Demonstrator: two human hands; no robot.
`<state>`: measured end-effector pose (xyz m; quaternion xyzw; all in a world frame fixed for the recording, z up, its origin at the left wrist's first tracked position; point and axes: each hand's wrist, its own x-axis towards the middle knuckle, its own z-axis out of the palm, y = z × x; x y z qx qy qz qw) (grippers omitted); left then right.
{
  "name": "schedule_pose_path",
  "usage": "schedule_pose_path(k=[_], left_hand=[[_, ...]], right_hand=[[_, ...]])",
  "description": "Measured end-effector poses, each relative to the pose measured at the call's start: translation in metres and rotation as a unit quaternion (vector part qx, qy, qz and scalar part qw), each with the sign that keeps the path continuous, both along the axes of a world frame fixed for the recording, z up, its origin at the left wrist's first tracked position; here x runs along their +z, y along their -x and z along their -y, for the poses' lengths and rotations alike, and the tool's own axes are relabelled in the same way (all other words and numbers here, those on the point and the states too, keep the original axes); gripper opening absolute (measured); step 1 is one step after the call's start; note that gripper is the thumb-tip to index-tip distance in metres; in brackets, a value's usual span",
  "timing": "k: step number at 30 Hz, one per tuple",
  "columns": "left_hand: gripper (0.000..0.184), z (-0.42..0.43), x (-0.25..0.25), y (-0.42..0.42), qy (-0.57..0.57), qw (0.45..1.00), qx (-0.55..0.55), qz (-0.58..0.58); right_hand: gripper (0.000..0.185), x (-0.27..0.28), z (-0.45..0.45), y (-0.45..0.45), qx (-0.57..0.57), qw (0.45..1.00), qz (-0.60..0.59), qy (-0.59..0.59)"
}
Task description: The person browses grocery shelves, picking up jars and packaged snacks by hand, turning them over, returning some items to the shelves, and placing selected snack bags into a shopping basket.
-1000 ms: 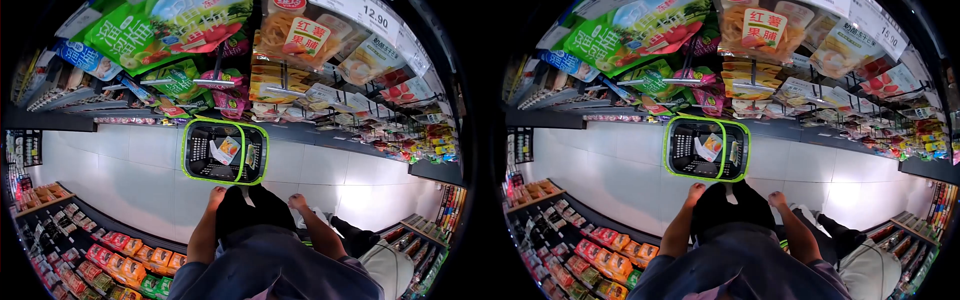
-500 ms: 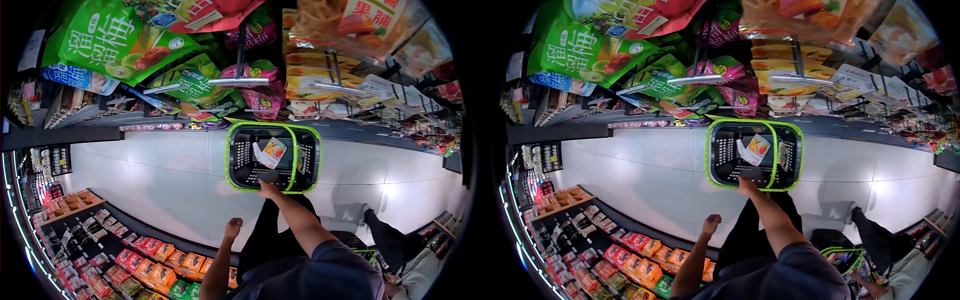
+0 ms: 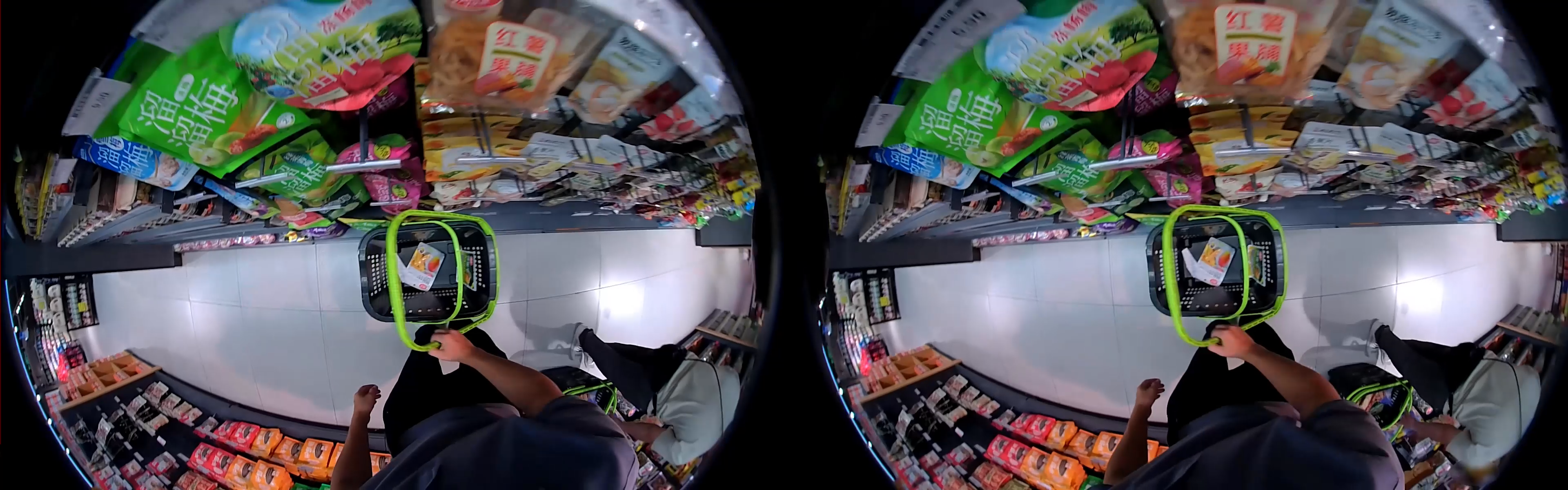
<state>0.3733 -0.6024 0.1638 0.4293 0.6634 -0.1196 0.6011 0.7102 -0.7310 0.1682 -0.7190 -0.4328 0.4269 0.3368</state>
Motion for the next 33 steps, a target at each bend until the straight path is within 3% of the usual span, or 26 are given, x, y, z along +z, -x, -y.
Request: schedule_pose_path(k=[4,7,8,10,12,14,16,18,19,23,26,27,29,33], left_hand=[[0.028,-0.011,0.001,-0.025,0.007,0.999,-0.010,0.045],[0.025,-0.021,0.001,-0.049,0.014,0.998,-0.032,0.059],[0.022,-0.025,0.001,-0.055,0.018,0.995,-0.033,0.090],[0.018,-0.027,0.004,-0.074,-0.011,0.990,-0.049,0.128],[0.018,-0.028,0.016,-0.094,-0.025,0.989,-0.057,0.135],[0.019,-0.027,0.026,-0.109,-0.039,0.987,-0.029,0.152],[0.021,-0.021,0.034,-0.118,-0.044,0.986,-0.016,0.160],[0.019,-0.007,0.044,-0.127,-0.070,0.990,-0.049,0.114],[0.021,0.001,0.043,-0.127,-0.078,0.990,-0.055,0.107],[0.024,0.047,0.033,-0.122,-0.055,0.996,-0.011,0.065],[0.015,0.079,0.017,-0.119,-0.038,0.997,-0.028,0.057],[0.009,0.094,0.023,-0.125,-0.033,0.996,0.008,0.084],[0.014,0.119,0.044,-0.144,-0.055,0.993,0.047,0.091],[0.010,0.145,0.040,-0.159,-0.093,0.984,-0.027,0.151]], right_hand=[[0.024,0.064,0.062,-0.029,-0.088,0.994,0.053,-0.036],[0.015,0.131,0.057,-0.046,-0.183,0.981,-0.055,-0.028],[0.012,0.142,0.052,-0.047,-0.261,0.956,-0.094,-0.091],[0.009,0.171,0.038,-0.062,-0.414,0.825,-0.352,-0.155],[0.014,0.185,0.041,-0.078,-0.455,0.817,-0.332,-0.123],[0.025,0.190,0.052,-0.088,-0.478,0.837,-0.267,0.007],[0.033,0.190,0.074,-0.097,-0.481,0.850,-0.214,0.012],[0.036,0.171,0.107,-0.120,-0.503,0.863,-0.003,-0.047],[0.036,0.139,0.135,-0.135,-0.526,0.850,-0.015,-0.022],[0.035,0.160,0.213,-0.186,-0.560,0.826,-0.064,-0.023],[0.033,0.166,0.255,-0.214,-0.575,0.811,-0.103,-0.024],[0.032,0.166,0.266,-0.219,-0.575,0.811,-0.103,-0.034],[0.031,0.163,0.286,-0.231,-0.572,0.812,-0.108,-0.039],[0.031,0.165,0.315,-0.253,-0.572,0.816,-0.064,-0.056]])
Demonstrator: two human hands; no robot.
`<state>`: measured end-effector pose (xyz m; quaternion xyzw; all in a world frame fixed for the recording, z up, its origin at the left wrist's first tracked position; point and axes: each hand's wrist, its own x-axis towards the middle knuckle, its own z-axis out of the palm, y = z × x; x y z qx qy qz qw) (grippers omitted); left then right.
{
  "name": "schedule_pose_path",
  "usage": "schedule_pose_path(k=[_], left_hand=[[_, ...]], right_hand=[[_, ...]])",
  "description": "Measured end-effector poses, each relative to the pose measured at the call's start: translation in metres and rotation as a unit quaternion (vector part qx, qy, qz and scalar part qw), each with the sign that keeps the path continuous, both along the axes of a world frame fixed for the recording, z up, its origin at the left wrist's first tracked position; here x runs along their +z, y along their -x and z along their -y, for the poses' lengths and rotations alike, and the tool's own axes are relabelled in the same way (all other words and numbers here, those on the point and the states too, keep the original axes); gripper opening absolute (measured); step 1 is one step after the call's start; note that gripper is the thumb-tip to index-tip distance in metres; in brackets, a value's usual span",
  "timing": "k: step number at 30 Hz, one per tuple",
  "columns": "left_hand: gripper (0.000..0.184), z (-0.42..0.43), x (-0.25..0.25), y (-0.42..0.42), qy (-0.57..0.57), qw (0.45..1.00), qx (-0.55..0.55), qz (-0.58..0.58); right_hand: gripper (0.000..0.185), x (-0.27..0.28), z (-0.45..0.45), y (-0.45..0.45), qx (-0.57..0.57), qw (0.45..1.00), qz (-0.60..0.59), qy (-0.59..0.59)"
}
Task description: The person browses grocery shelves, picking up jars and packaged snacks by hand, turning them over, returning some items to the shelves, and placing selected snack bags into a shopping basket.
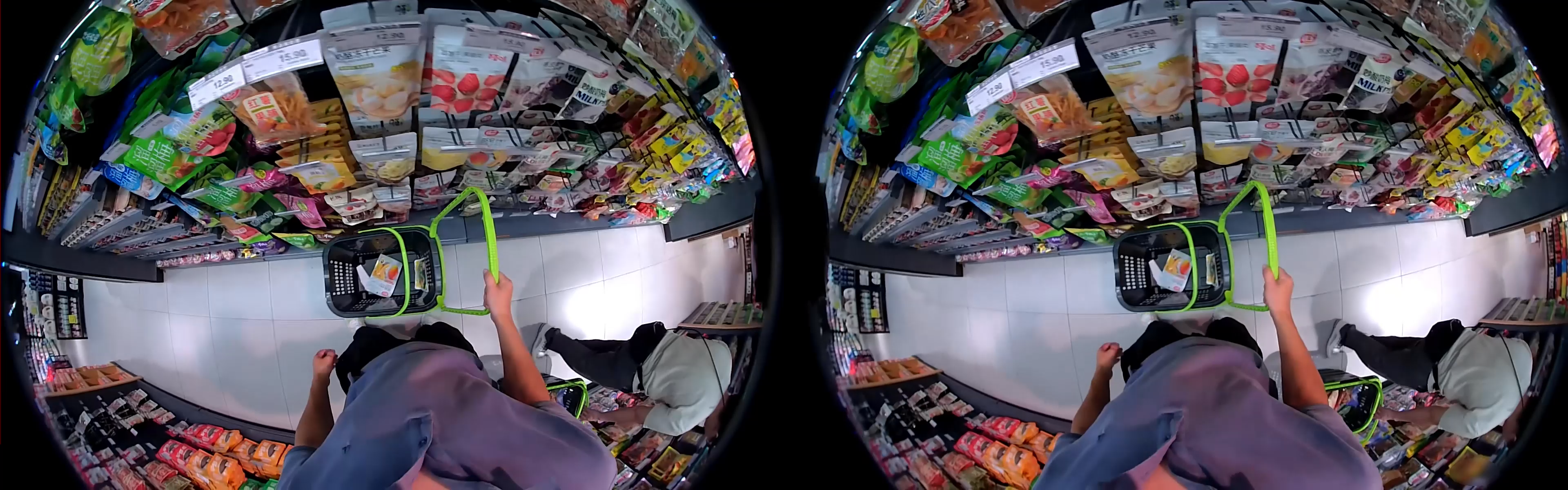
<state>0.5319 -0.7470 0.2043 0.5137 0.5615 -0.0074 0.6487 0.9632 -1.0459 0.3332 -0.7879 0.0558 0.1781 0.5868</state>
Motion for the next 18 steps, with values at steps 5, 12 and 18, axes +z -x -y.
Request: schedule_pose_path(k=[5,12,18], left_hand=[[0.017,0.030,0.009,-0.042,-0.048,0.997,0.008,-0.063],[0.021,0.047,0.042,-0.071,-0.057,0.998,0.018,-0.027],[0.022,0.042,0.029,-0.056,-0.012,0.998,0.021,-0.057]], right_hand=[[0.030,-0.032,0.013,-0.001,0.088,0.983,0.143,0.068],[0.025,-0.075,-0.032,0.045,0.270,0.954,0.101,0.080],[0.046,-0.103,-0.059,0.038,0.364,0.916,-0.084,0.147]])
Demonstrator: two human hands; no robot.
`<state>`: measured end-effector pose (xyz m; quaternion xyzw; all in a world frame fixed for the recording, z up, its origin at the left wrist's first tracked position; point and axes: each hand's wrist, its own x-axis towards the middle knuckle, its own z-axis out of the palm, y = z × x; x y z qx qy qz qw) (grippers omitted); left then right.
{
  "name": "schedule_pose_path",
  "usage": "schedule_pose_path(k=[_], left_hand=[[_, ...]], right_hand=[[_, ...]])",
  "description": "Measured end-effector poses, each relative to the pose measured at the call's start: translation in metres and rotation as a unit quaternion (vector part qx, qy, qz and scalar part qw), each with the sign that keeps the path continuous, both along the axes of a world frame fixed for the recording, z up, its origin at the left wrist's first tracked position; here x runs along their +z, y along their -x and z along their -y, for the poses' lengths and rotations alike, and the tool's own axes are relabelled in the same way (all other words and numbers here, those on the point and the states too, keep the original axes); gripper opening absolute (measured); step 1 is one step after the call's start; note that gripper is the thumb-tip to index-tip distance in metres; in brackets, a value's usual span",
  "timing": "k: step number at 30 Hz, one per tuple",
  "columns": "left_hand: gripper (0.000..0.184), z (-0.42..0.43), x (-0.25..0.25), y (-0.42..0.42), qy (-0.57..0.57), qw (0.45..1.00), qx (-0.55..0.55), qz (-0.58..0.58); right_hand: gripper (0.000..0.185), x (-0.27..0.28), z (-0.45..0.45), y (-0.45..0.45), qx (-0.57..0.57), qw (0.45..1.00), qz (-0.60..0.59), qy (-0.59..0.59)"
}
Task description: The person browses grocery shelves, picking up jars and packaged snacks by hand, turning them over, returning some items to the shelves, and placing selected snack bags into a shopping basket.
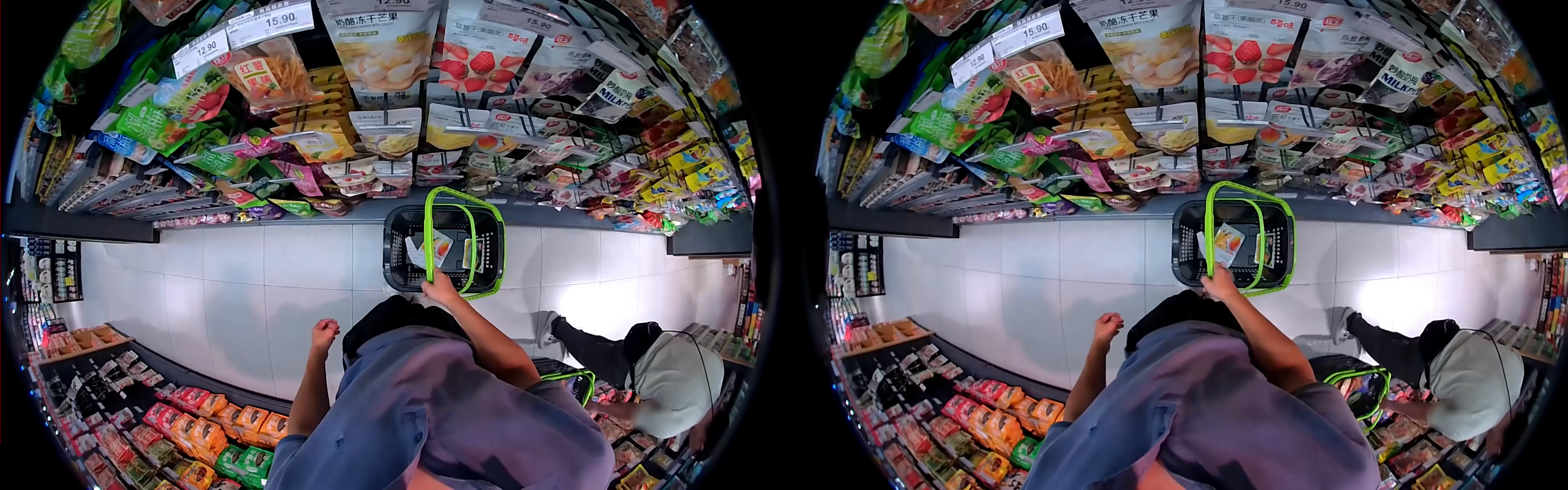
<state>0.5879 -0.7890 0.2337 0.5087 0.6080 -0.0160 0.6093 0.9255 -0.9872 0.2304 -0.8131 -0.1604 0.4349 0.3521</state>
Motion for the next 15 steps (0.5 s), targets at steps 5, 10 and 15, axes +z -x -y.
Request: schedule_pose_path(k=[5,10,15], left_hand=[[0.021,-0.015,-0.039,0.009,0.076,0.997,0.009,-0.024],[0.020,-0.023,-0.047,-0.017,0.086,0.996,-0.006,-0.014],[0.021,-0.029,-0.046,-0.047,0.096,0.994,-0.023,0.039]], right_hand=[[0.057,0.000,-0.019,0.000,0.132,0.988,0.048,0.061],[0.068,-0.002,-0.054,0.014,0.161,0.984,-0.007,0.080],[0.048,-0.021,-0.070,0.041,0.147,0.987,0.011,0.066]])
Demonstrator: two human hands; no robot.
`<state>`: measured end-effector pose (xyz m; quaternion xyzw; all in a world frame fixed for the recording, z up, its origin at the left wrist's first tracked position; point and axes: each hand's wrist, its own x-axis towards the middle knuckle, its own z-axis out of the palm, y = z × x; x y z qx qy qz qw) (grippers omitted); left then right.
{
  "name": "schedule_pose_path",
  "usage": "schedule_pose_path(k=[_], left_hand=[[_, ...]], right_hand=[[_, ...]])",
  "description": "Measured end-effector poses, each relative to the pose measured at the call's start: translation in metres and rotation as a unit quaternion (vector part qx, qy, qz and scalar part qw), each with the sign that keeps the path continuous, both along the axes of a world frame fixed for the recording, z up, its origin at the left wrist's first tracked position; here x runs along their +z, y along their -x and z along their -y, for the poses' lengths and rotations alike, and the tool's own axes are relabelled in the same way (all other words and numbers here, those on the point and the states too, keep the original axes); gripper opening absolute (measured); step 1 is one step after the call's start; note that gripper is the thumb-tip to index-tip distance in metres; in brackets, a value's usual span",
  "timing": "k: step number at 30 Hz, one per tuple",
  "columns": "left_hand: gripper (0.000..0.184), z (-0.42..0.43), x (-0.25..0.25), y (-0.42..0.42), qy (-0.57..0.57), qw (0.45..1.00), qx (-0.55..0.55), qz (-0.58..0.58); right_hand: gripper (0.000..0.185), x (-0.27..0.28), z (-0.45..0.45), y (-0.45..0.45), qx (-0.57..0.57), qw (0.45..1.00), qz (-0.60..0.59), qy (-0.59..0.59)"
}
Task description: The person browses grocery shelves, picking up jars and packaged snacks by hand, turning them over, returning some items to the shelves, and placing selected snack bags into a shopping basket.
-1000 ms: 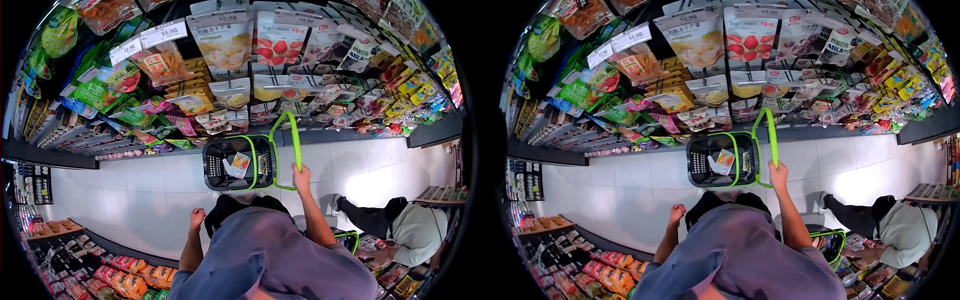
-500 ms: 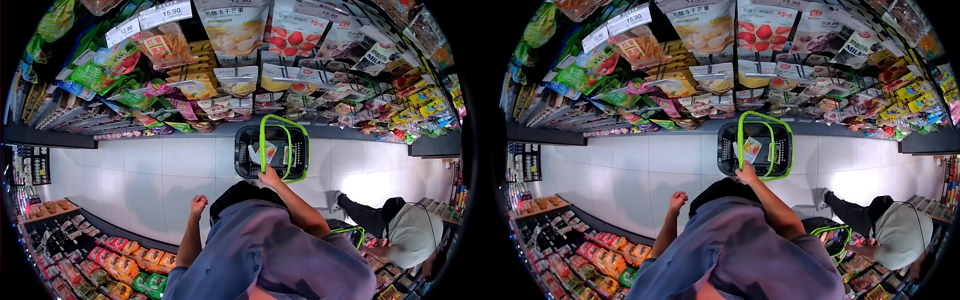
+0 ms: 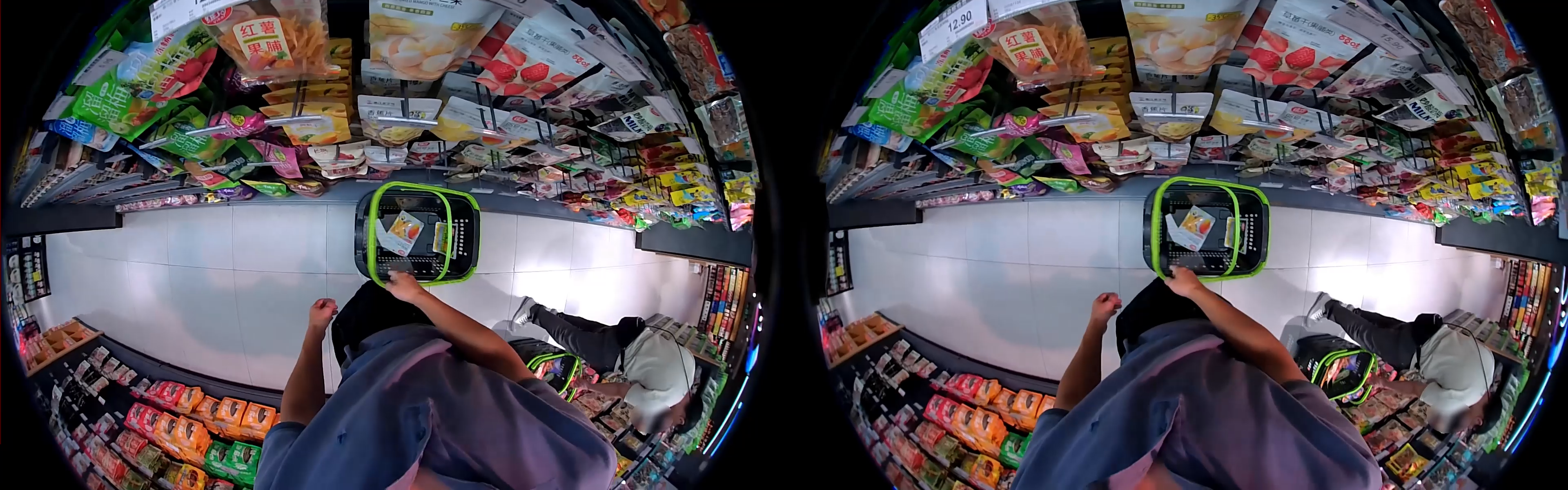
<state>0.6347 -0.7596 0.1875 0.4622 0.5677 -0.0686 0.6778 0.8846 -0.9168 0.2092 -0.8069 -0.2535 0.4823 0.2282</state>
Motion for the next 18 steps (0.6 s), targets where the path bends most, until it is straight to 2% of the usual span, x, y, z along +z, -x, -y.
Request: schedule_pose_path(k=[1,2,4,6,7,10,14,16,18], left_hand=[[0.013,0.002,-0.002,-0.007,0.004,0.999,0.032,0.013],[0.013,0.001,-0.004,-0.012,0.010,0.999,0.030,0.013],[0.011,0.003,-0.015,-0.016,-0.010,1.000,-0.005,0.023],[0.010,0.005,-0.025,-0.018,0.006,1.000,0.005,0.009],[0.013,0.005,-0.029,-0.018,0.004,1.000,-0.003,0.010],[0.015,0.016,-0.043,-0.014,-0.001,1.000,0.001,0.019],[0.021,0.032,-0.085,0.003,-0.053,0.996,-0.064,-0.012],[0.028,0.046,-0.093,0.001,-0.096,0.984,-0.132,-0.070],[0.030,0.067,-0.095,-0.003,-0.089,0.982,-0.137,-0.093]], right_hand=[[0.043,0.005,0.000,0.002,0.009,1.000,-0.001,-0.009],[0.038,0.009,0.002,0.004,0.018,1.000,-0.002,-0.018],[0.040,0.006,0.015,0.005,0.007,0.999,-0.031,-0.008],[0.037,0.006,0.032,0.000,-0.043,0.993,-0.111,0.015],[0.034,-0.002,0.044,-0.003,-0.014,0.998,-0.048,0.029],[0.030,-0.014,0.081,-0.018,0.017,0.994,0.020,0.103],[0.029,-0.033,0.125,-0.044,0.022,0.986,0.042,0.161],[0.029,-0.036,0.137,-0.060,0.037,0.981,0.058,0.181],[0.028,-0.051,0.147,-0.079,0.057,0.979,0.058,0.186]])
